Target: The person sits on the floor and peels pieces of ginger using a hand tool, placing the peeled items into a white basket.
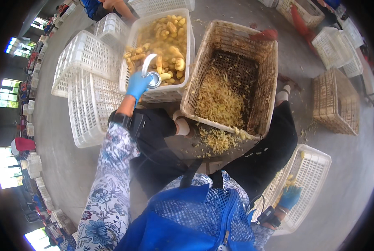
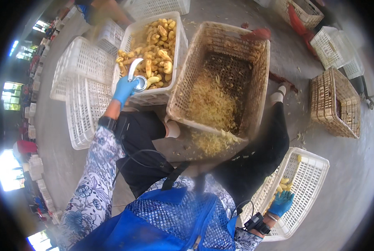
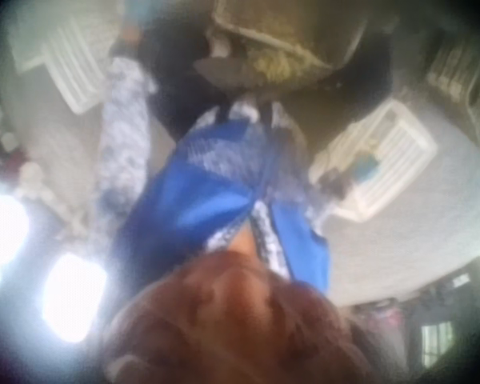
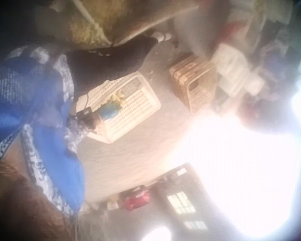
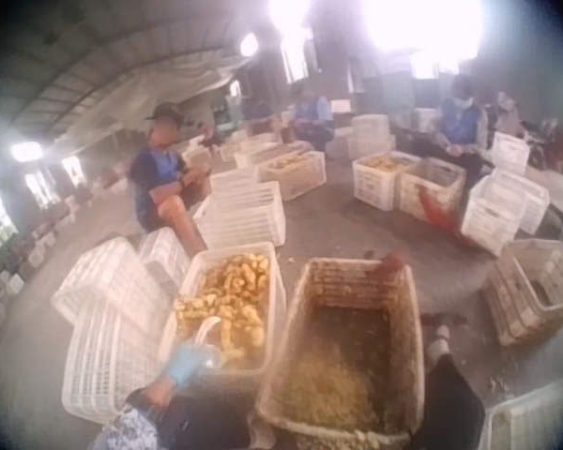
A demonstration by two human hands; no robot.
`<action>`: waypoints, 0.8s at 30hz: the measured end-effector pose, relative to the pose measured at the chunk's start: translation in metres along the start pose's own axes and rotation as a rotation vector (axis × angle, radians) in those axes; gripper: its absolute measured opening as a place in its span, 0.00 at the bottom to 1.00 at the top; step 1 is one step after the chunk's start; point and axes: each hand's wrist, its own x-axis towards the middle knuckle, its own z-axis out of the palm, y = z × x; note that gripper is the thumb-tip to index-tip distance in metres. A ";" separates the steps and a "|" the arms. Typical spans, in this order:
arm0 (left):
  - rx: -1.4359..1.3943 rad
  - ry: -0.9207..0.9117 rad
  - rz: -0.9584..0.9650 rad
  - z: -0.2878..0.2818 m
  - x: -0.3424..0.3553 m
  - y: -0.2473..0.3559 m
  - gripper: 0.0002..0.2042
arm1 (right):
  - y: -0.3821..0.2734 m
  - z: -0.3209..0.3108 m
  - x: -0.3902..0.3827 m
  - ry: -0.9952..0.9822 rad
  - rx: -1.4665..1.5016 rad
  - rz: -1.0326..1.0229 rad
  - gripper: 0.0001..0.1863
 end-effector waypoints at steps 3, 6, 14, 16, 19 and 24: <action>0.422 -0.120 0.138 0.008 0.043 -0.015 0.09 | -0.017 0.074 -0.034 -0.071 0.026 -0.002 0.23; 0.595 -0.283 0.153 0.018 0.065 -0.027 0.10 | -0.031 0.104 -0.042 -0.371 0.097 -0.007 0.21; 0.030 -0.551 -0.215 0.010 0.085 -0.064 0.16 | -0.019 0.194 -0.103 -0.643 -0.166 -0.136 0.23; -0.031 -0.509 -0.211 0.014 0.078 -0.061 0.16 | -0.016 0.225 -0.128 -0.704 -0.060 -0.026 0.23; -0.100 -0.478 -0.191 0.020 0.074 -0.060 0.18 | -0.009 0.242 -0.138 -0.707 0.003 0.100 0.23; -0.063 -0.538 -0.180 0.017 0.074 -0.044 0.17 | -0.001 0.269 -0.158 -0.701 -0.013 0.173 0.23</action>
